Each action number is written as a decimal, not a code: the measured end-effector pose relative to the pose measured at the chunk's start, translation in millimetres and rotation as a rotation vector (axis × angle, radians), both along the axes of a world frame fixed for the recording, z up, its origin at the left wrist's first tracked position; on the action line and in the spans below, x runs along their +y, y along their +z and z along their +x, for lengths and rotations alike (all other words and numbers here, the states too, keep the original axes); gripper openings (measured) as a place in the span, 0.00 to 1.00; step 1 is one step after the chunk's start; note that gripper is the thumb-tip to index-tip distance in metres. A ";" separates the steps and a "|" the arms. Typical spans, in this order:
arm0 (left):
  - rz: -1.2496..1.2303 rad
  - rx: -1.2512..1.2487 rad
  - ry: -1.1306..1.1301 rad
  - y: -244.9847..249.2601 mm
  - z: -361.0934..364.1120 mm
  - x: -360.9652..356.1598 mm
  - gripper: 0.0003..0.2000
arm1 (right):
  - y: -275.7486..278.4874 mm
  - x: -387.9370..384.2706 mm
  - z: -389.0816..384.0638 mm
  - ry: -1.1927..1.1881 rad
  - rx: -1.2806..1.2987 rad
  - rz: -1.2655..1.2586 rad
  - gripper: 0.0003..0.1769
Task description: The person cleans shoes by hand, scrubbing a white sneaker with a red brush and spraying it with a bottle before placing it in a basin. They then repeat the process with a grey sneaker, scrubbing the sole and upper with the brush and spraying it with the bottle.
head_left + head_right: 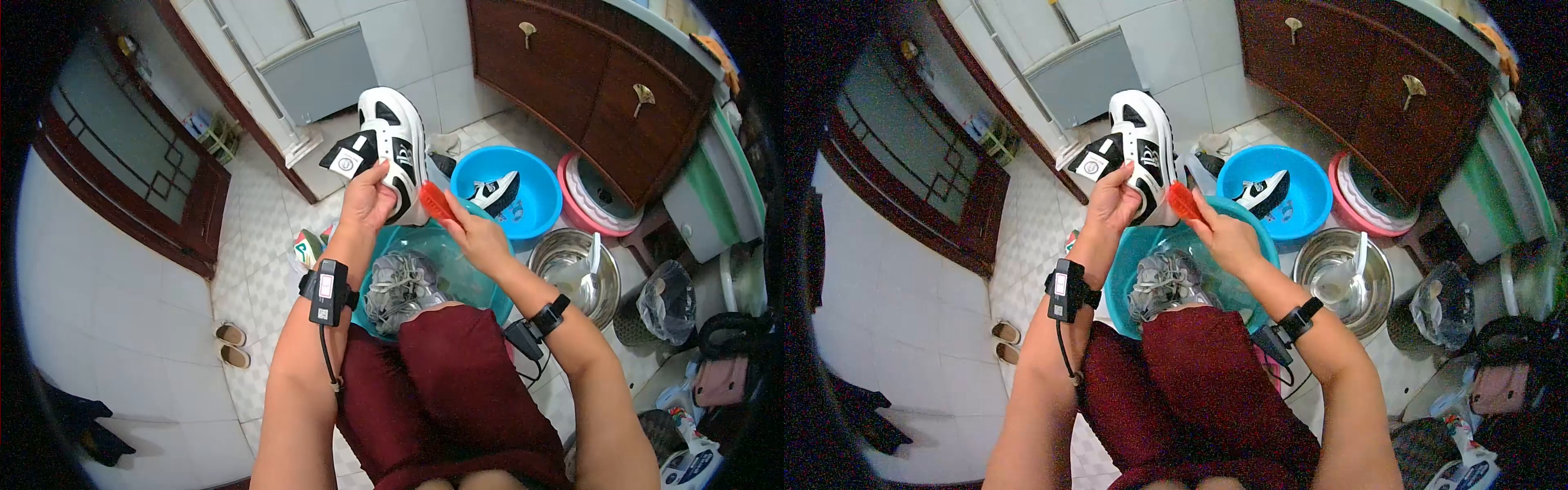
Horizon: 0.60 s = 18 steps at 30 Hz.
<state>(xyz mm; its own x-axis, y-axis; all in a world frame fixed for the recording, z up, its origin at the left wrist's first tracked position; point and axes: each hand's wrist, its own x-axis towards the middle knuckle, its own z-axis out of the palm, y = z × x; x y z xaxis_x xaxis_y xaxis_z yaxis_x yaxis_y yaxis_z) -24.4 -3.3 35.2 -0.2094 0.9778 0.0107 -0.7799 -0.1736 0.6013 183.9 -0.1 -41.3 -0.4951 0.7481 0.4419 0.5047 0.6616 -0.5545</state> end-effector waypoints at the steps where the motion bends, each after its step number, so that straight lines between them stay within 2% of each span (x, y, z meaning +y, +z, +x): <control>1: 0.031 -0.008 0.020 2.2 4.0 -2.0 0.16 | -11.8 7.7 -0.1 0.041 0.183 0.013 0.32; 2: 0.069 -0.013 0.029 0.3 4.7 -0.3 0.16 | -13.4 14.0 -4.7 0.083 0.363 0.023 0.34; 5: 0.119 -0.068 0.002 -3.2 7.2 2.6 0.17 | -12.9 19.7 -1.7 0.357 0.777 -0.577 0.36; 7: 0.142 -0.097 -0.005 3.6 13.2 -2.0 0.16 | 0.6 11.0 8.9 0.504 0.805 -1.270 0.35; 10: 0.139 -0.137 -0.062 15.0 -2.6 -2.0 0.17 | 12.2 15.1 -21.6 0.517 1.084 -1.646 0.26; 14: 0.095 -0.136 -0.053 16.7 14.7 -7.1 0.18 | 36.6 22.6 -23.6 0.380 1.060 -1.231 0.30; 15: 0.083 -0.133 -0.055 14.5 18.4 -7.2 0.18 | 42.9 24.0 -23.1 0.342 0.989 -1.160 0.32; 18: -0.073 0.090 -0.169 9.1 19.6 -13.5 0.19 | 55.0 40.7 -13.9 0.246 0.737 -0.961 0.39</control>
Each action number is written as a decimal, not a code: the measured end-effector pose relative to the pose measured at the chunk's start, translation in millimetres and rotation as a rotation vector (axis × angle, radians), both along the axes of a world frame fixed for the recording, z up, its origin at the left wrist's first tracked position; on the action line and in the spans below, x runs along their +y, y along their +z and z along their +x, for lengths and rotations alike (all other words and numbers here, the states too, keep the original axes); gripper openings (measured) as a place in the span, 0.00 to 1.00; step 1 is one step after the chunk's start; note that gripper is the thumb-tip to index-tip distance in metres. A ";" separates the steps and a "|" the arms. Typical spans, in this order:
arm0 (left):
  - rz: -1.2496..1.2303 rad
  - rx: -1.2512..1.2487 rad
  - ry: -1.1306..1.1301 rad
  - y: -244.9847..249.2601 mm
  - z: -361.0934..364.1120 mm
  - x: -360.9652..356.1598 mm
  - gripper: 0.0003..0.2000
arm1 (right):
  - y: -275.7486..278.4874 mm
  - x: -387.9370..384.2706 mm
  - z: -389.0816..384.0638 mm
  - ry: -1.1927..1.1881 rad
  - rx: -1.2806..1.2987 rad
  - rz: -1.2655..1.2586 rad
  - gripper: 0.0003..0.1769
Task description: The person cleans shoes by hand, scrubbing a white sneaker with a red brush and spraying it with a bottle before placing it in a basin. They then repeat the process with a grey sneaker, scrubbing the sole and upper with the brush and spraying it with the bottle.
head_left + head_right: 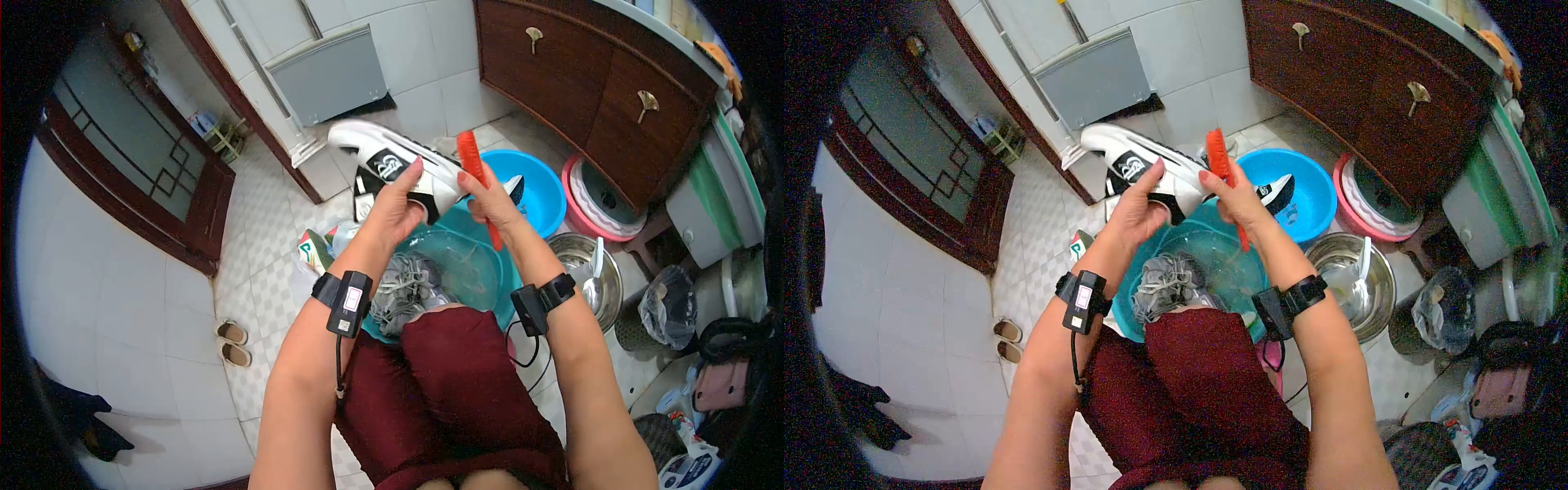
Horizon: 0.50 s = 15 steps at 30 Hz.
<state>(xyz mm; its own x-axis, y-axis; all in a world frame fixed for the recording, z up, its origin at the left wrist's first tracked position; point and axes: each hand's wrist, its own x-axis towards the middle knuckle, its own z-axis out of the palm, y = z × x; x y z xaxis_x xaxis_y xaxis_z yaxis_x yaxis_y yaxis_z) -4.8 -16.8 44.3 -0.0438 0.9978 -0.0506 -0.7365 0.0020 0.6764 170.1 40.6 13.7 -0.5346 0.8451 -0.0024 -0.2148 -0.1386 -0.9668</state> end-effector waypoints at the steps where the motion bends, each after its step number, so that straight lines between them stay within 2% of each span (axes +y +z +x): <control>1: -0.045 0.051 -0.033 0.8 -0.1 -2.9 0.19 | -8.0 14.2 -2.5 -0.117 -0.028 0.209 0.40; 2: -0.059 0.105 -0.037 -2.3 -2.1 -2.6 0.19 | -4.5 19.4 -9.3 -0.233 -0.054 0.419 0.42; 4: -0.060 0.147 0.000 -7.8 -1.7 0.6 0.18 | -2.7 15.9 -1.8 -0.471 -0.310 0.823 0.39; 7: -0.051 0.277 0.097 -21.1 -1.3 7.6 0.16 | 17.3 -19.8 -1.3 -0.664 -0.920 1.017 0.32; 8: -0.046 0.321 0.134 -21.2 0.7 9.3 0.16 | 19.0 -30.8 -1.5 -0.622 -0.972 1.030 0.29; 11: -0.054 0.381 0.142 -19.6 -0.6 12.5 0.15 | -1.7 -50.6 -12.2 -0.505 -0.861 1.182 0.29; 12: -0.061 0.388 0.125 -19.4 -0.6 13.6 0.15 | -4.6 -58.0 -16.2 -0.448 -0.872 1.162 0.28; 15: -0.017 0.356 0.150 -15.5 10.9 9.0 0.15 | 8.9 -30.8 -16.0 -0.541 -0.902 1.091 0.28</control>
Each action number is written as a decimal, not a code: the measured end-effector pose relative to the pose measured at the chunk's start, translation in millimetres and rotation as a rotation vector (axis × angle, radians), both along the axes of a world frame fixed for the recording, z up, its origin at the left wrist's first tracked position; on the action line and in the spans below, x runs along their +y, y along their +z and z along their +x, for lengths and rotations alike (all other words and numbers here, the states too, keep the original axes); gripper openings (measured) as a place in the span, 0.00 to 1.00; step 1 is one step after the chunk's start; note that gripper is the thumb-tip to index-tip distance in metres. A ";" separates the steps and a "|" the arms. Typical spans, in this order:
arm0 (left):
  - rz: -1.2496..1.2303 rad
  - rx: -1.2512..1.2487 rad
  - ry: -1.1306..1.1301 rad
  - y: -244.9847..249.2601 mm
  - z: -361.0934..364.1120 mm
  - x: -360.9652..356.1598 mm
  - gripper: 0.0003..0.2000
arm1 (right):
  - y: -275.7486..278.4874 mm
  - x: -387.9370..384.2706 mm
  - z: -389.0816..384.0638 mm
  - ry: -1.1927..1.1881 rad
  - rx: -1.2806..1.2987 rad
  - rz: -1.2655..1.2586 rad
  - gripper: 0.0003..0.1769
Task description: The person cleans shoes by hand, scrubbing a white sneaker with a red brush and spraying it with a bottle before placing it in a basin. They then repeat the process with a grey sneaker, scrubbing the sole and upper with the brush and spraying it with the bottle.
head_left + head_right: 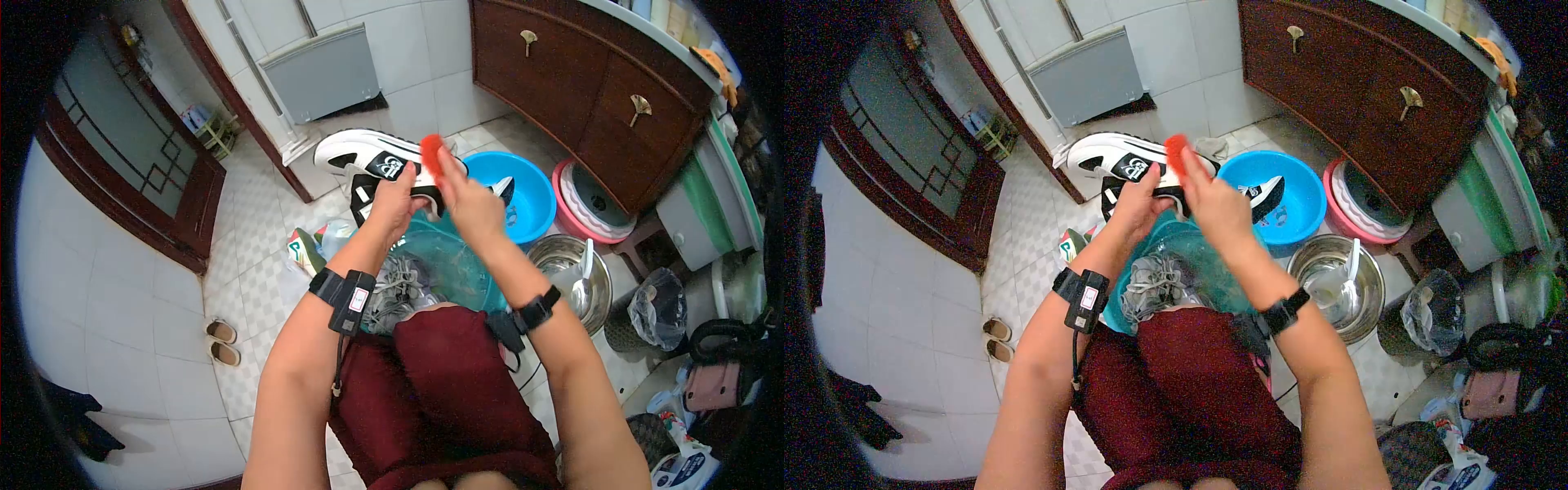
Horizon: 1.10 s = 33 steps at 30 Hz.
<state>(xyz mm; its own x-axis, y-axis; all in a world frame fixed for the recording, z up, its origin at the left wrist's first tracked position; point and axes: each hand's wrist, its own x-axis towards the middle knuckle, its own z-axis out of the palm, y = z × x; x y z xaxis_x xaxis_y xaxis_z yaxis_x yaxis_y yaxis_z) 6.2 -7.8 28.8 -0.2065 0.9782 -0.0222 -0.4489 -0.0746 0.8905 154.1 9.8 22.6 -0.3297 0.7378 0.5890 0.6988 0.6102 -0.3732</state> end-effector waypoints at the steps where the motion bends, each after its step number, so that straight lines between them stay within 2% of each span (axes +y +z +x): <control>1: -0.015 -0.001 0.009 3.3 6.3 -4.0 0.15 | 2.9 12.5 0.1 -0.041 0.053 0.026 0.28; 4: -0.009 -0.007 0.024 2.9 10.1 -3.4 0.16 | 5.6 7.6 -4.1 0.006 0.110 0.000 0.29; 5: -0.007 0.002 0.024 3.1 3.8 -2.2 0.16 | 4.0 -6.1 -6.9 -0.015 -0.061 -0.071 0.29; 6: -0.009 0.011 0.021 0.2 -3.9 -0.1 0.16 | -2.6 -16.0 -6.0 0.130 0.000 -0.021 0.29; 8: -0.028 0.016 0.012 -3.4 -9.3 3.1 0.16 | -1.8 -13.1 -4.1 0.059 -0.040 0.006 0.28; 11: -0.038 0.035 0.066 2.3 -0.1 -2.6 0.15 | 5.9 19.4 -4.7 -0.031 0.065 -0.103 0.28; 14: -0.010 0.071 0.038 4.0 -1.8 -4.8 0.15 | 8.7 -7.7 -11.4 0.054 -0.039 -0.093 0.27; 15: -0.026 0.068 0.019 4.3 -4.3 -3.2 0.14 | 0.8 -8.4 -11.2 0.170 0.025 -0.081 0.27; 18: -0.052 0.023 0.035 6.3 -0.3 -3.8 0.15 | 7.4 20.7 -1.9 0.013 0.105 -0.146 0.27; 19: -0.050 -0.004 0.032 10.1 2.0 -6.8 0.14 | 9.2 25.4 -0.1 -0.034 0.106 -0.260 0.27; 23: 0.094 -0.272 0.062 6.1 -10.8 5.4 0.13 | -4.2 -3.3 -1.7 0.082 0.240 -0.150 0.28; 24: 0.095 -0.414 0.067 6.8 -17.0 7.2 0.13 | -5.5 -1.2 -0.9 0.089 0.236 -0.126 0.28; 26: 0.062 -0.535 0.082 2.2 -24.4 8.3 0.13 | -11.8 -0.7 1.7 0.110 0.229 -0.090 0.27; 27: 0.045 -0.568 0.053 -1.6 -25.4 8.6 0.13 | -6.8 6.1 2.1 0.095 0.284 -0.177 0.26; 30: 0.024 -0.657 -0.015 -6.8 -30.4 11.4 0.13 | -0.4 22.7 -8.9 0.082 0.465 -0.199 0.25; 31: 0.029 -0.684 -0.023 -8.3 -32.0 12.5 0.13 | 1.2 24.4 -10.1 0.101 0.522 -0.312 0.25; 33: 0.056 -0.657 -0.018 -2.8 -27.5 9.4 0.16 | 12.6 11.1 -13.1 0.122 0.499 -0.374 0.25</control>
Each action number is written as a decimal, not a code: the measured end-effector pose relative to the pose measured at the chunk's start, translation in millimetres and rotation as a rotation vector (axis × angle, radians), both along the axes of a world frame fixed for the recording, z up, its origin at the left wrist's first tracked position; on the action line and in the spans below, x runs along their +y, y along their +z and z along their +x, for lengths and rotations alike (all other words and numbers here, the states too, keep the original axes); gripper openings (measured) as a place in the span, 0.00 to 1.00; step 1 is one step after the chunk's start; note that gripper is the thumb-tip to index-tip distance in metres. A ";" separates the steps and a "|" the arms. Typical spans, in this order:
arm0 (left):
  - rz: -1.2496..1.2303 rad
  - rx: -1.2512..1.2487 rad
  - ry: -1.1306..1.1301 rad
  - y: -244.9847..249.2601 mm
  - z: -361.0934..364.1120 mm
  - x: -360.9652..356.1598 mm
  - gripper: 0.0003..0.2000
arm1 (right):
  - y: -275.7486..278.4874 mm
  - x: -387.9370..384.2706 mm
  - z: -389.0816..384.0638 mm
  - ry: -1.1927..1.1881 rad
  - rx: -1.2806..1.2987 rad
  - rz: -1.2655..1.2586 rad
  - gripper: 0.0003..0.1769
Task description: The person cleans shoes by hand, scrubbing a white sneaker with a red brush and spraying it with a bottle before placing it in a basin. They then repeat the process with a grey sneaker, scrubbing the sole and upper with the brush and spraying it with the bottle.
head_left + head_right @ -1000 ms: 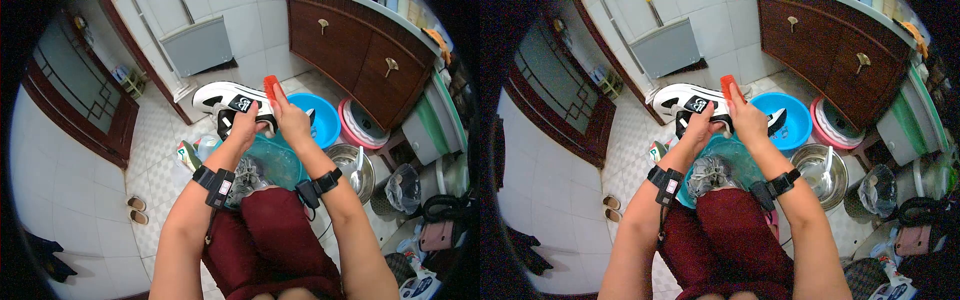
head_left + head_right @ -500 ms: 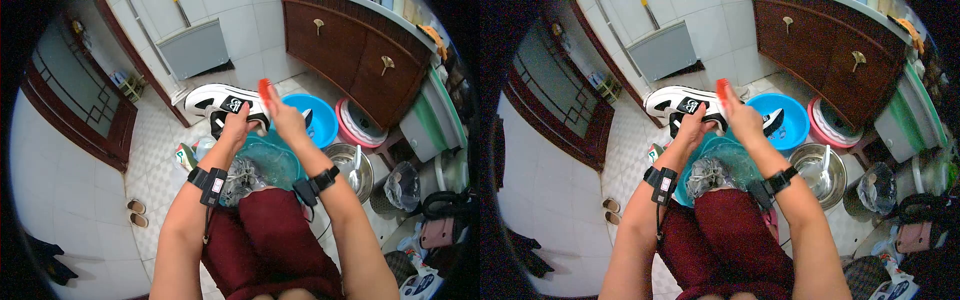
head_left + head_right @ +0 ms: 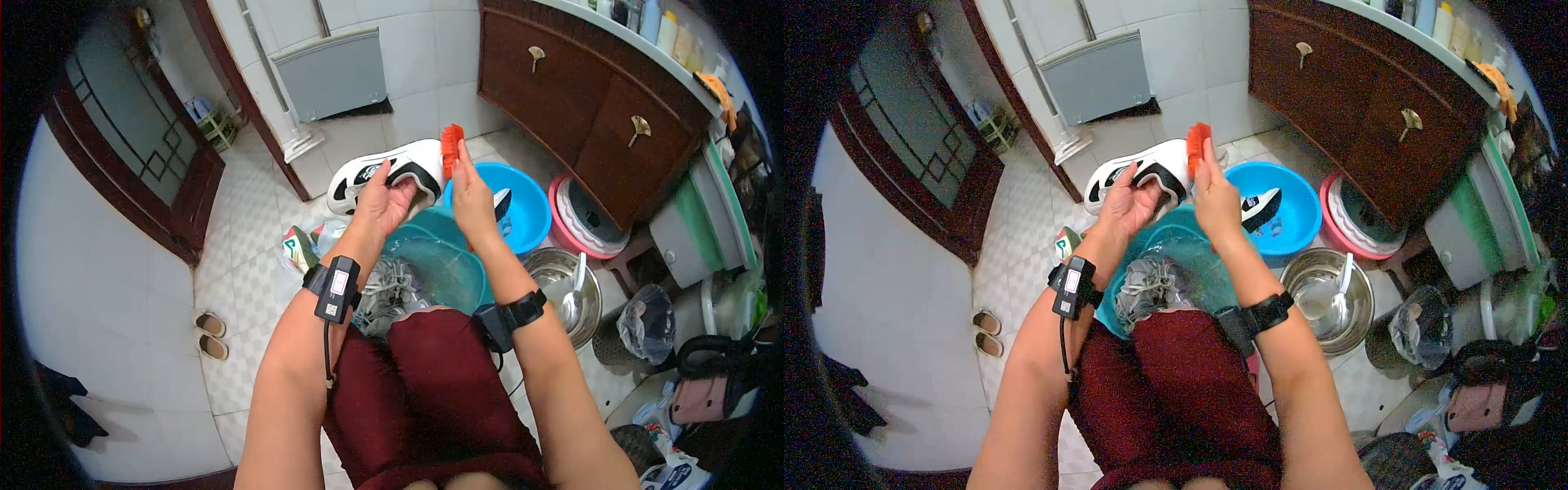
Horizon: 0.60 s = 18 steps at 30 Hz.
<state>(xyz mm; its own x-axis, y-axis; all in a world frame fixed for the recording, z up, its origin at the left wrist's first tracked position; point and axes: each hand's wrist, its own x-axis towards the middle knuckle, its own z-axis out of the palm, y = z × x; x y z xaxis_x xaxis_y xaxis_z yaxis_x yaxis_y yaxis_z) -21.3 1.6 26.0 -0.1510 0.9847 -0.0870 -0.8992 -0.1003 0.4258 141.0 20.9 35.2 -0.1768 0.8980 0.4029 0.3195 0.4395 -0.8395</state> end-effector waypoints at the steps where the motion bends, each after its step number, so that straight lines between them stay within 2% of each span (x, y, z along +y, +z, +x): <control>1: 0.051 0.083 -0.055 4.7 5.9 -3.4 0.19 | 1.0 -9.2 -2.7 0.019 -0.011 -0.029 0.25; 2: 0.098 0.167 -0.110 7.7 11.3 -6.4 0.21 | -1.7 -19.2 -6.3 0.095 -0.050 -0.002 0.25; 3: 0.144 0.253 -0.167 8.6 13.4 -8.5 0.23 | -6.2 -28.5 -11.4 0.152 -0.194 0.135 0.25; 4: -0.019 0.426 -0.134 2.7 10.5 -9.1 0.31 | -6.1 -32.2 -16.0 0.141 -0.249 0.171 0.25; 8: 0.121 0.363 -0.120 22.1 16.4 -15.8 0.33 | 8.6 -15.7 -8.1 -0.044 -0.354 0.209 0.26; 11: 0.049 0.415 0.004 11.7 17.6 -5.3 0.28 | 12.3 -18.9 -12.8 -0.042 -0.374 0.121 0.26; 13: -0.042 0.453 0.059 0.2 13.0 2.7 0.26 | 11.9 -27.9 -15.0 -0.009 -0.441 0.194 0.26; 15: -0.037 0.570 0.073 -2.3 10.1 5.5 0.25 | 8.5 -36.0 -17.9 0.029 -0.502 0.259 0.26; 16: -0.041 0.628 0.078 -5.8 9.1 4.8 0.24 | 13.6 -28.6 -17.0 -0.041 -0.561 0.281 0.26; 18: -0.113 0.806 0.150 -8.9 20.4 2.6 0.24 | 18.8 2.3 -12.0 -0.069 -0.517 0.179 0.26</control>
